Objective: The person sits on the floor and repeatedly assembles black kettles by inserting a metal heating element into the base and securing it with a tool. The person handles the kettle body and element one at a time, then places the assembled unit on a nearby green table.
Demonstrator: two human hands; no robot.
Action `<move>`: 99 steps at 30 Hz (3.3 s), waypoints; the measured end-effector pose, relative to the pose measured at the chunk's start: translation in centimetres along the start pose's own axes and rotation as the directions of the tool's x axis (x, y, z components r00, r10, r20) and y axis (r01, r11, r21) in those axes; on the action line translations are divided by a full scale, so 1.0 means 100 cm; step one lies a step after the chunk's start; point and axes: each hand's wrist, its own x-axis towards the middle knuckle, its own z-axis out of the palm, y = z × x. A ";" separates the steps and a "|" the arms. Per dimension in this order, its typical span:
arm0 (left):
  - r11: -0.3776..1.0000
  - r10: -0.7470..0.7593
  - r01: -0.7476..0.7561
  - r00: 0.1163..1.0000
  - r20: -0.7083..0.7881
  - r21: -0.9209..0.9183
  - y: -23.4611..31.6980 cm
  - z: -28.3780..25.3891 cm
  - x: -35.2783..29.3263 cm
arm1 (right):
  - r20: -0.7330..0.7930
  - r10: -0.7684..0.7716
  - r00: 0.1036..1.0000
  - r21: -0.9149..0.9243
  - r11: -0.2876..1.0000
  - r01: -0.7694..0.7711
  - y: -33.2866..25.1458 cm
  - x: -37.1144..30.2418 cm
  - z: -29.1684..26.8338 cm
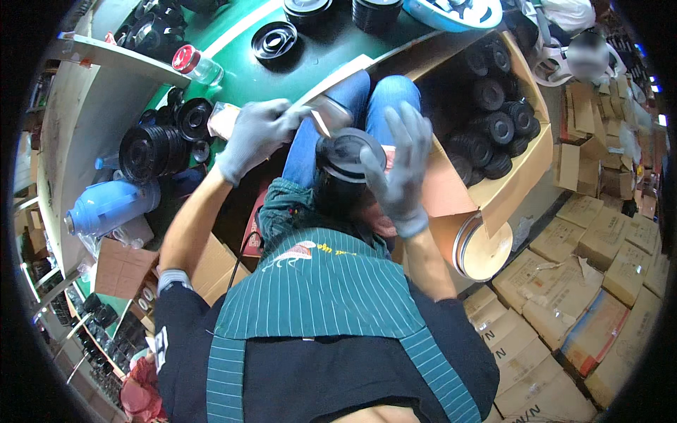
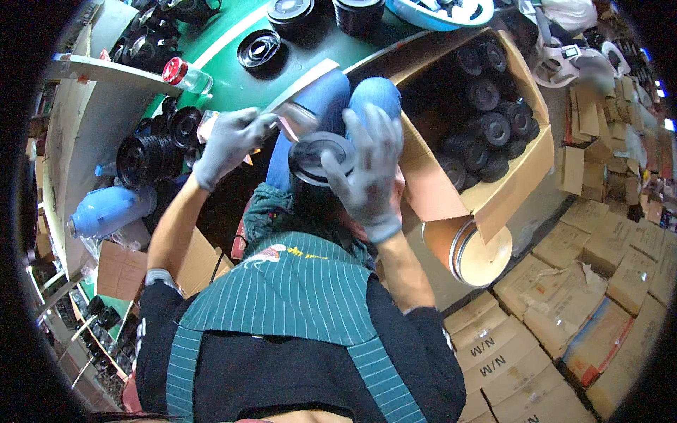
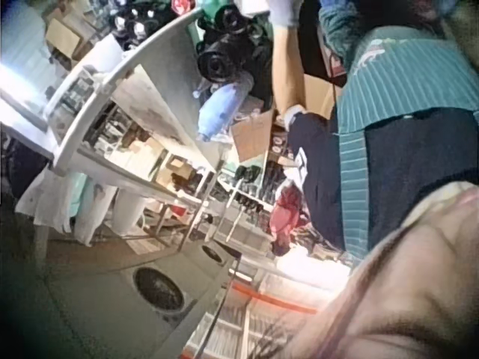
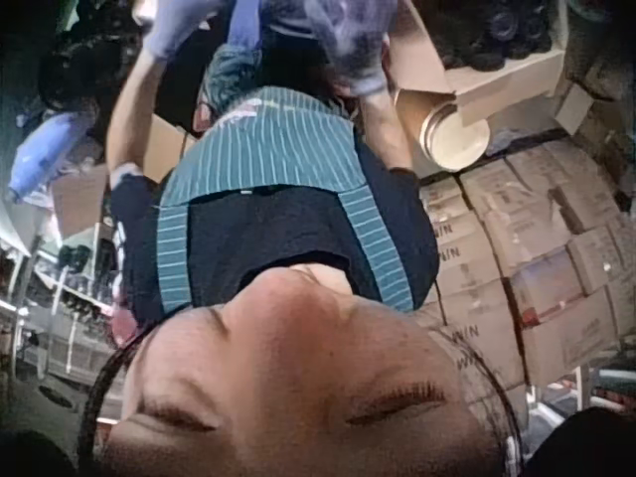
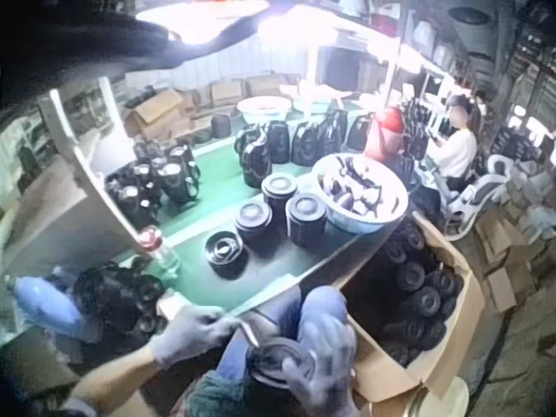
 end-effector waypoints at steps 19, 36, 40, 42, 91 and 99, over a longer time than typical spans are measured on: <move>0.636 0.765 -0.678 0.616 -0.186 0.368 -0.083 -0.024 -0.023 | 0.321 0.636 0.701 0.644 0.396 -0.654 0.052 0.038 -0.010; 0.872 0.435 -0.045 0.532 -0.727 0.488 -0.070 -0.159 0.335 | 0.926 0.076 0.370 0.369 -0.387 -0.845 0.058 0.035 0.137; 0.889 0.308 0.091 0.607 -0.732 0.449 -0.054 -0.171 0.409 | 0.934 0.047 0.355 0.345 -0.382 -0.857 0.063 0.044 0.143; 0.908 0.224 0.134 0.643 -0.732 0.396 -0.063 -0.165 0.441 | 0.946 0.002 0.324 0.298 -0.397 -0.868 0.068 0.046 0.143; 0.541 0.541 -0.485 0.826 0.157 0.687 0.069 -0.074 -0.020 | 0.339 -0.306 0.890 0.290 0.934 0.210 -0.025 0.102 0.050; 0.909 -0.234 -0.056 0.753 -0.616 -0.414 -0.053 -0.065 -0.057 | 0.241 -0.226 0.944 0.555 0.830 0.057 -0.021 0.092 0.034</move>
